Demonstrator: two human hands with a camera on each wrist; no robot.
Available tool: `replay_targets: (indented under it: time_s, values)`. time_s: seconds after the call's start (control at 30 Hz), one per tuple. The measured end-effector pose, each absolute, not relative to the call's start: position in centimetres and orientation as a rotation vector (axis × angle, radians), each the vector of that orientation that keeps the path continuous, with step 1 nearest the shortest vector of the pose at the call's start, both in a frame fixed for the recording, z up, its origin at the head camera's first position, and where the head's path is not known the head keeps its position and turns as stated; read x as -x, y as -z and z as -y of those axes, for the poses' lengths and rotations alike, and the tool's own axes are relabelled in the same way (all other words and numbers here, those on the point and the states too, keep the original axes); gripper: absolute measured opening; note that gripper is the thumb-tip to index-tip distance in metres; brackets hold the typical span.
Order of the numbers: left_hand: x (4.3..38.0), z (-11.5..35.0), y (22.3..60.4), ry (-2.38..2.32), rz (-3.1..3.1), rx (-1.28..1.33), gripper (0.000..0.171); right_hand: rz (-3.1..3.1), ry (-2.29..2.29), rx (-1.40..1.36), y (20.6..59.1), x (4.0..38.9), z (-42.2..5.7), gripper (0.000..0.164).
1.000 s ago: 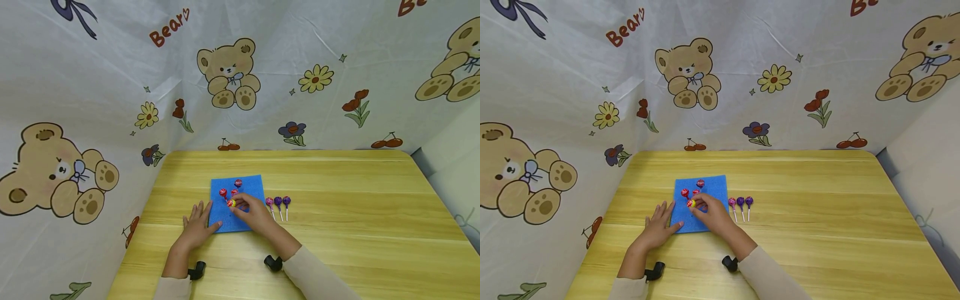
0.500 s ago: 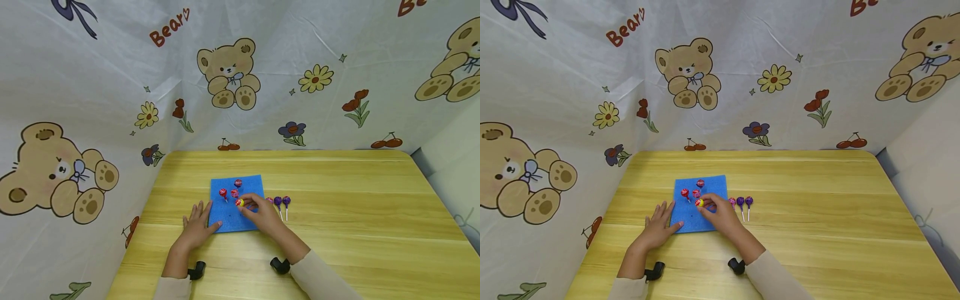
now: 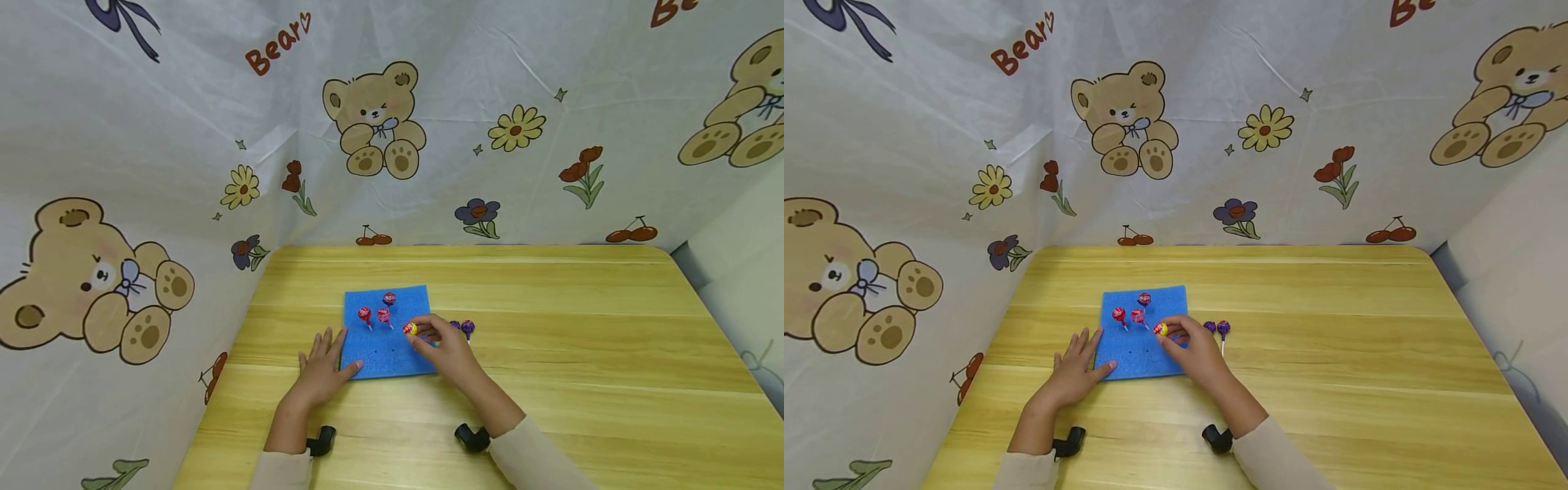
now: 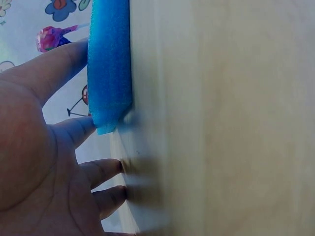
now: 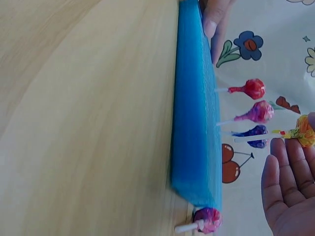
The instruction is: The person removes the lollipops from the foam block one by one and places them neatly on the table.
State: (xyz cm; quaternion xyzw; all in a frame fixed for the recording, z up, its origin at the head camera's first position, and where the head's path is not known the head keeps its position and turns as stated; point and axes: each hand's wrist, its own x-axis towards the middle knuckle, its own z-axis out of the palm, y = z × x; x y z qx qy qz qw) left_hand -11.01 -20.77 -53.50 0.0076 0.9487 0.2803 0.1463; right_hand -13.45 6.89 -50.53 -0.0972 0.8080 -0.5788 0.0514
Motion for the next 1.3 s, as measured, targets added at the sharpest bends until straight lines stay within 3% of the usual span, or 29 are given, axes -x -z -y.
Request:
replay_targets:
  time_s: [1.3]
  values:
    - [10.9, 20.7, 53.4, -0.817, -2.72, -0.017, 0.086, -2.505, 1.817, 0.014, 51.7, 13.6, -14.0, 0.036]
